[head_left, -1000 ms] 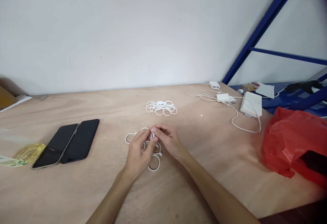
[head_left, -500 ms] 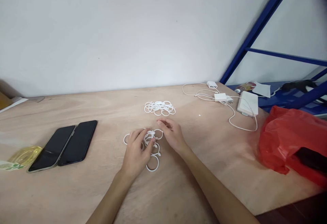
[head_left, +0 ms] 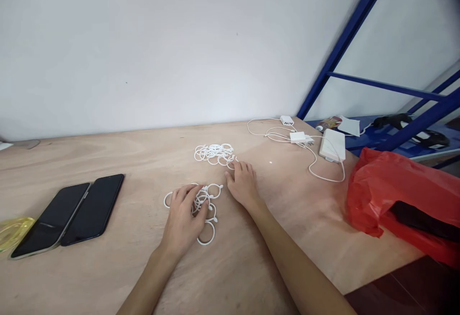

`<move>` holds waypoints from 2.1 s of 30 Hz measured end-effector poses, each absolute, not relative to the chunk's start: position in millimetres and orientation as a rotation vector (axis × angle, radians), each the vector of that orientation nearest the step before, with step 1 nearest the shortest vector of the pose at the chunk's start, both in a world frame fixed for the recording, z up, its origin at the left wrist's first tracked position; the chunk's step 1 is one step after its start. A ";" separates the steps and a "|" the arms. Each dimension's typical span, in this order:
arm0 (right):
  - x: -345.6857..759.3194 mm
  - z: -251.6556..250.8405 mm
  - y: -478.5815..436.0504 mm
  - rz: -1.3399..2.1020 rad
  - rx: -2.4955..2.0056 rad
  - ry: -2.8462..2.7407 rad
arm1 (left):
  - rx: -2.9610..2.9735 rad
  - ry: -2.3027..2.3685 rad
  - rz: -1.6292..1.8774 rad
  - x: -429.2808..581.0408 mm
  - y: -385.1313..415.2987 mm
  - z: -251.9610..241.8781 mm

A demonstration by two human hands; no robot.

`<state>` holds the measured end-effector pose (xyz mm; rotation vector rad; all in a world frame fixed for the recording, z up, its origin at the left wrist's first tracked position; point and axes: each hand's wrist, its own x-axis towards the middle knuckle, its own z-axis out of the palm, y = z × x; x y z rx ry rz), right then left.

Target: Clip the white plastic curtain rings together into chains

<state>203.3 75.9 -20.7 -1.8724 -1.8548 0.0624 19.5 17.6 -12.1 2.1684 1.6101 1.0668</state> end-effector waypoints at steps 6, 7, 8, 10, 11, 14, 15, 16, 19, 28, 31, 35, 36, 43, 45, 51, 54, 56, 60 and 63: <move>204.8 -22.1 76.0 0.034 -1.718 -1.731 | 2.162 1.603 1.097 19.3 17.3 -10.8; 203.5 -21.0 75.5 0.041 -1.680 -1.688 | 2.159 1.601 1.113 19.4 17.3 -10.2; 201.7 -19.3 74.8 0.065 -1.645 -1.645 | 2.155 1.597 1.129 19.5 17.3 -9.5; 197.8 -14.8 73.1 0.183 -1.609 -1.554 | 2.147 1.590 1.151 19.8 17.3 -8.5; 196.2 -12.1 72.1 0.270 -1.606 -1.503 | 2.145 1.587 1.157 19.9 17.4 -8.2; 194.3 -3.4 70.0 0.535 -1.619 -1.292 | 2.139 1.581 1.161 20.2 17.8 -8.2; 194.9 -0.4 70.0 0.606 -1.608 -1.198 | 2.135 1.580 1.158 20.4 18.0 -8.3; 195.9 2.5 70.3 0.688 -1.573 -1.086 | 2.130 1.579 1.154 20.5 18.1 -8.5; 199.7 11.3 71.8 0.943 -1.389 -0.772 | 2.114 1.574 1.151 20.9 18.1 -8.5; 188.8 20.3 63.9 1.303 -1.100 -0.720 | 2.102 1.555 1.195 21.0 17.3 -5.8; 185.4 20.6 62.6 1.317 -1.106 -0.727 | 2.113 1.549 1.183 21.3 17.3 -5.2; 188.4 22.0 64.8 1.326 -1.041 -0.663 | 2.102 1.545 1.178 21.6 17.0 -4.3; 190.6 21.5 66.0 1.301 -1.044 -0.652 | 2.097 1.544 1.181 21.6 16.9 -4.1; 216.3 6.9 79.2 0.950 -1.262 -0.641 | 2.077 1.531 1.176 21.8 16.2 -3.6; 222.0 3.1 82.6 0.961 -1.307 -0.632 | 2.069 1.527 1.171 22.0 15.9 -3.7; 226.6 0.9 87.9 1.026 -1.375 -0.552 | 2.063 1.511 1.166 22.5 15.4 -2.9; 228.3 0.8 88.4 1.037 -1.369 -0.541 | 2.051 1.509 1.165 22.4 15.2 -2.3; 230.5 0.5 88.1 1.023 -1.389 -0.557 | 2.045 1.514 1.165 22.3 15.2 -2.0; 231.9 1.3 86.3 0.840 -1.449 -0.717 | 2.039 1.507 1.179 22.5 15.1 -1.8; 223.9 4.7 82.3 0.797 -1.356 -0.859 | 2.044 1.500 1.187 23.0 14.9 -1.4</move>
